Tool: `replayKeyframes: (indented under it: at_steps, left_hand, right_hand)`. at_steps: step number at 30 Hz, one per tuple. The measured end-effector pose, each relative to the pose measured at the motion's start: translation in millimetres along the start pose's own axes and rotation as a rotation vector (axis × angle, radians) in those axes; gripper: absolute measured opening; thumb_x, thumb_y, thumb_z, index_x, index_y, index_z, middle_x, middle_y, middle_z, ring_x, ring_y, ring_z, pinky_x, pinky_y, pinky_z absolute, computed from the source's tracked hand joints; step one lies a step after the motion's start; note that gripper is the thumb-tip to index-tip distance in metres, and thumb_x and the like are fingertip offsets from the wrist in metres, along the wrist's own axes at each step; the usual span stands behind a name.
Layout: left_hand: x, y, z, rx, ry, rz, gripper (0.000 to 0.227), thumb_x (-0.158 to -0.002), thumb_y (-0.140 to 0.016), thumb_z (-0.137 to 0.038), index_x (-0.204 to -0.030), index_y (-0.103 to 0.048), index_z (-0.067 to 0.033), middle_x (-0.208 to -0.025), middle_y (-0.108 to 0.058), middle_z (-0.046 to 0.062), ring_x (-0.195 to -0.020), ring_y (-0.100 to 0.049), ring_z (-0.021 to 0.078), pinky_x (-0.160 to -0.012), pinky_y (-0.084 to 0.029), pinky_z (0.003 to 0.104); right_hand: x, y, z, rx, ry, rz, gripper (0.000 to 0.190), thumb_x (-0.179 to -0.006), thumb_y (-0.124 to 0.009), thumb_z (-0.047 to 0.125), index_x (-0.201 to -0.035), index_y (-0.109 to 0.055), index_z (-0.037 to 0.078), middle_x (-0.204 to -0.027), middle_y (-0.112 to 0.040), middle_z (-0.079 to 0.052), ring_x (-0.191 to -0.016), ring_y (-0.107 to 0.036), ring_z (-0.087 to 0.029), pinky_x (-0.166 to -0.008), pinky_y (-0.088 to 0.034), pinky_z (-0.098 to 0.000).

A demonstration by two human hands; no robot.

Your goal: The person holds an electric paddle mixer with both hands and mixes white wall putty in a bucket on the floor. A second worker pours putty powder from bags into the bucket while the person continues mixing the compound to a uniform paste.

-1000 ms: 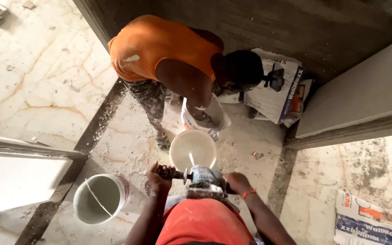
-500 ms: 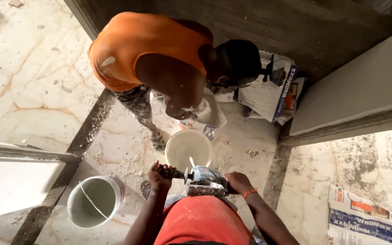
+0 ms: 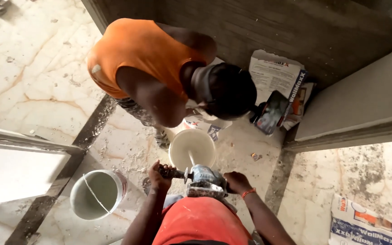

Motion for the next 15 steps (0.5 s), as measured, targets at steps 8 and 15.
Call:
replayKeyframes:
  at_steps: [8, 15]
  left_hand:
    - [6, -14, 13, -0.031, 0.067, 0.057, 0.023, -0.097, -0.057, -0.029, -0.083, -0.054, -0.0117, -0.068, -0.056, 0.006, -0.069, -0.060, 0.0282, -0.079, -0.052, 0.056]
    - [1, -11, 23, -0.070, 0.121, 0.034, 0.025, -0.099, -0.055, -0.031, -0.085, -0.053, -0.0115, -0.069, -0.055, 0.006, -0.071, -0.060, 0.0279, -0.081, -0.053, 0.056]
  right_hand:
    - [13, 1, -9, 0.072, -0.113, 0.075, 0.026, -0.084, -0.064, 0.037, -0.097, -0.072, 0.016, -0.094, -0.076, -0.014, -0.092, -0.073, -0.036, -0.082, -0.059, -0.0475]
    - [20, -7, -20, 0.099, -0.141, 0.087, 0.023, -0.087, -0.063, 0.035, -0.097, -0.074, 0.018, -0.094, -0.075, -0.015, -0.093, -0.073, -0.036, -0.080, -0.058, -0.0488]
Point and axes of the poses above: each hand's wrist, its own x-axis away from the middle knuckle, its own y-axis out of the back of the hand, z = x × y, the point moved 7 cm from there along -x, towards the middle knuckle
